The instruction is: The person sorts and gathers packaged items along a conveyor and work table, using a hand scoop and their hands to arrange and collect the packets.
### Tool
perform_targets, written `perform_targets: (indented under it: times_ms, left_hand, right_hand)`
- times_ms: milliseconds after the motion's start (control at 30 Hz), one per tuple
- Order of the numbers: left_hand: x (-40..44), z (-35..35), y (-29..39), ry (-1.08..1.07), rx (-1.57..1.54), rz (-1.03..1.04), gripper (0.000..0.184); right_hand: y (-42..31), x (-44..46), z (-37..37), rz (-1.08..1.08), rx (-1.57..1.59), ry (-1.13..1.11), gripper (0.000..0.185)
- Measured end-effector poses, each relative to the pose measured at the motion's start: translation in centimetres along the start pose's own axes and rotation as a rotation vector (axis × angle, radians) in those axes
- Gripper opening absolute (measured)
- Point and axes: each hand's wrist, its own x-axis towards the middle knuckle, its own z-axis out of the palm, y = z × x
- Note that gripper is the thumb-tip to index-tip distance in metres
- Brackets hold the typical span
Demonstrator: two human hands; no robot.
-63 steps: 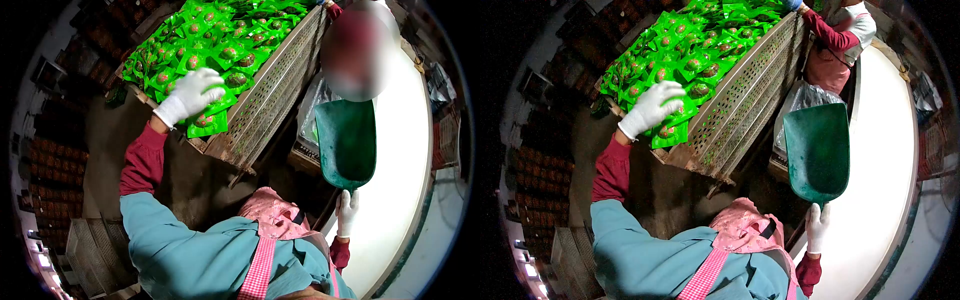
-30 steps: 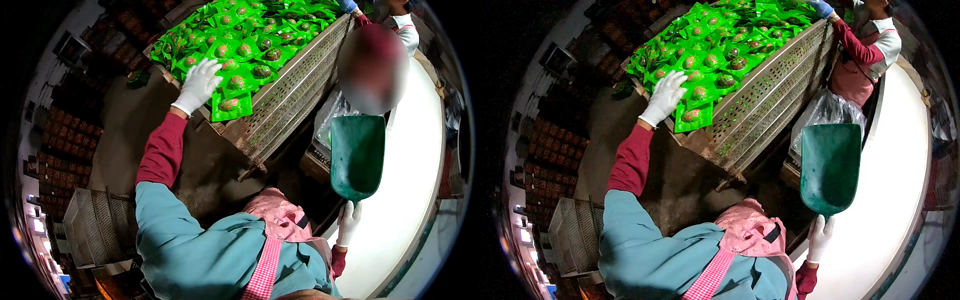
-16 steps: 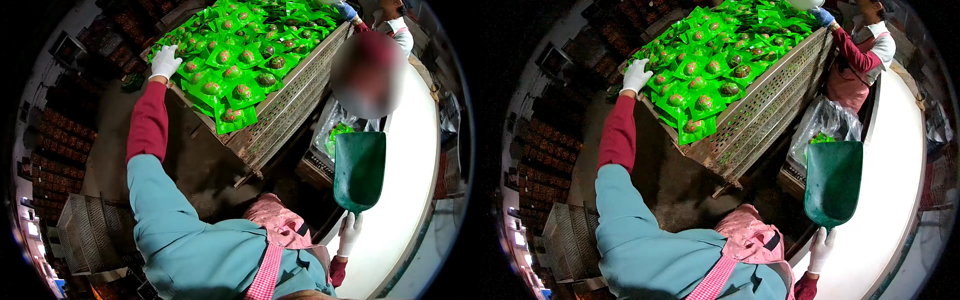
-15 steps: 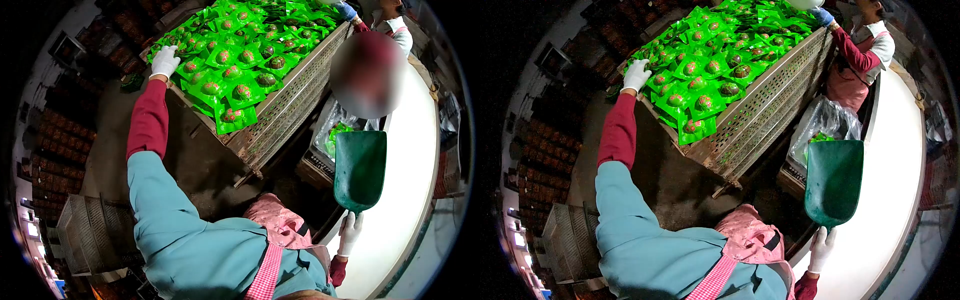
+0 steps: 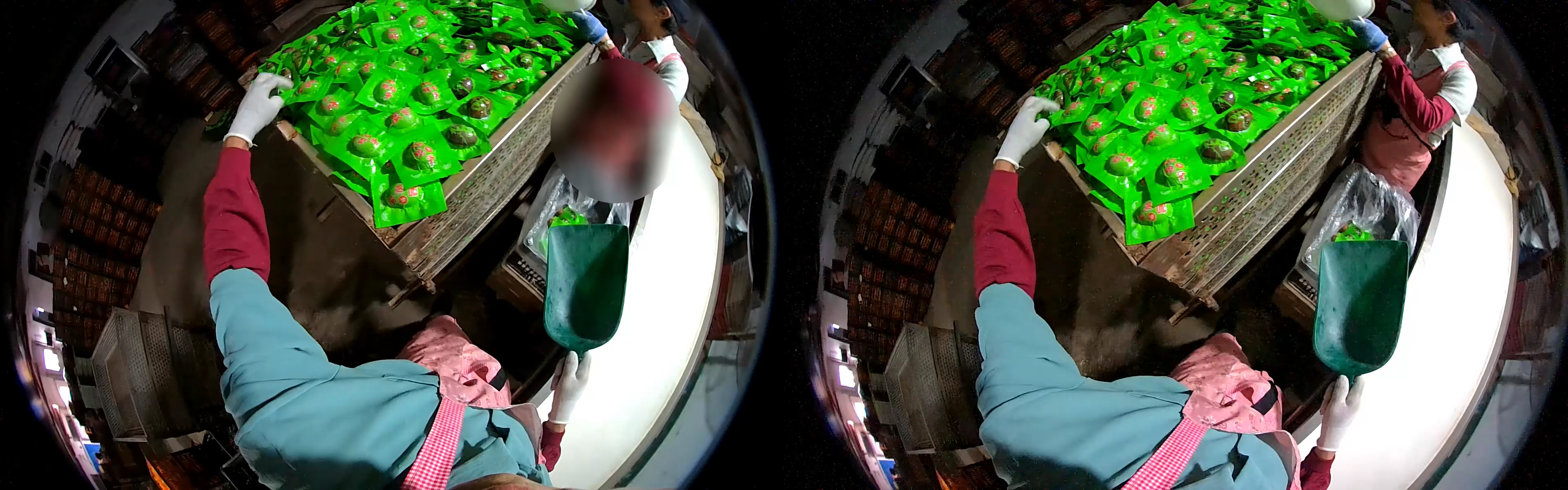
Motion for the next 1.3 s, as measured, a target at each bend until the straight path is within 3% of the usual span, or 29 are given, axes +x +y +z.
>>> perform_targets:
  times_ms: [67, 100, 200, 233, 267, 367, 400, 533, 567, 633, 667, 700, 733, 767, 800, 867, 933, 1000, 1133, 1200, 1233, 1267, 1300]
  left_hand:
    - [0.0, 1.2, 1.4, -0.031, -0.15, 0.031, 0.053]
    - [0.0, 1.9, 2.3, -0.148, -0.156, -0.037, 0.068]
    - [0.4, 4.2, 3.5, -0.04, 0.074, -0.099, 0.061]
    - [0.8, 4.4, 2.4, 0.075, 0.04, -0.047, 0.049]
    - [1.3, 4.2, 1.9, 0.075, 0.039, -0.047, 0.049]
    - [3.0, 2.7, -0.4, 0.301, -0.26, -0.283, 0.036]
    - [3.3, 1.9, -1.4, 0.333, -0.26, -0.186, 0.036]
    - [3.9, 0.5, -1.5, 0.348, -0.278, -0.209, 0.033]
    - [4.3, 0.3, -1.7, 0.42, -0.464, -0.256, 0.032]
    - [4.2, -0.2, -0.3, 0.474, -0.92, -0.234, 0.033]
    - [4.3, 0.3, -0.8, 0.474, -0.92, -0.235, 0.033]
    - [4.7, 1.3, -1.8, 0.444, -0.897, -0.039, 0.032]
    - [4.6, 1.7, -2.2, 0.412, -0.868, 0.156, 0.031]
    - [3.9, 2.4, -2.4, 0.326, -0.771, 0.18, 0.025]
    - [3.3, 4.0, -5.1, 0.259, -0.476, 0.148, 0.021]
    - [1.6, 5.4, -7.5, 0.199, -0.307, 0.085, 0.023]
    - [0.9, 3.9, -5.5, 0.37, -0.051, 0.061, 0.037]
    - [0.8, 2.5, -3.2, 0.564, -0.042, 0.018, 0.035]
    - [-0.2, 1.3, -0.9, 0.512, -0.244, 0.011, 0.03]
    - [-0.3, 1.6, -2.0, 0.385, -0.14, -0.129, 0.025]
    - [-0.3, 1.3, -1.7, -0.019, -0.222, -0.441, 0.046]
    - [-1.3, 3.1, -2.3, 0.0, 0.075, -0.358, 0.062]
    - [-1.7, 2.5, -0.5, -0.066, 0.122, -0.37, 0.063]
  right_hand:
    - [-1.0, 0.3, 0.9, -0.019, 0.025, -0.021, 0.008]
    - [-1.5, 0.4, 1.3, -0.033, 0.053, -0.039, 0.008]
    - [-2.2, 0.8, 2.1, -0.068, -0.023, -0.103, 0.009]
    - [-2.3, 0.9, 2.3, -0.068, -0.024, -0.104, 0.009]
    - [-2.3, 1.0, 2.5, -0.03, 0.007, -0.102, 0.009]
    - [-1.3, 1.7, 2.7, -0.029, 0.055, -0.095, 0.01]
    - [-1.3, 1.8, 2.9, -0.06, 0.07, -0.089, 0.011]
    - [-1.0, 1.9, 2.9, 0.031, 0.093, -0.093, 0.012]
    - [2.3, 3.0, 1.6, -0.33, -0.434, -0.049, 0.013]
    - [1.3, 2.6, 2.4, -0.686, -0.965, 0.003, 0.013]
    - [0.4, 2.1, 2.8, -0.334, -0.484, -0.024, 0.014]
    - [-1.0, 1.6, 3.7, 0.017, -0.003, -0.05, 0.014]
    - [-1.1, 1.6, 4.1, 0.015, -0.003, -0.052, 0.014]
    - [-1.2, 1.6, 4.3, 0.024, 0.036, -0.07, 0.014]
    - [-1.2, 1.6, 4.3, 0.033, 0.075, -0.085, 0.015]
    - [-0.6, 1.7, 4.1, -0.005, 0.021, -0.074, 0.014]
    - [-1.0, 1.6, 4.3, -0.042, -0.031, -0.065, 0.014]
    - [-2.8, 0.9, 4.7, 0.065, 0.004, -0.085, 0.013]
    - [-2.2, 1.6, 4.9, 0.033, 0.01, -0.075, 0.012]
    - [-1.5, 1.9, 4.9, -0.005, 0.005, -0.087, 0.011]
    - [-1.6, 1.9, 5.0, -0.004, 0.005, -0.086, 0.011]
    - [-1.7, 2.0, 5.2, -0.01, 0.018, -0.082, 0.01]
    - [-1.8, 2.1, 5.6, -0.017, 0.033, -0.083, 0.01]
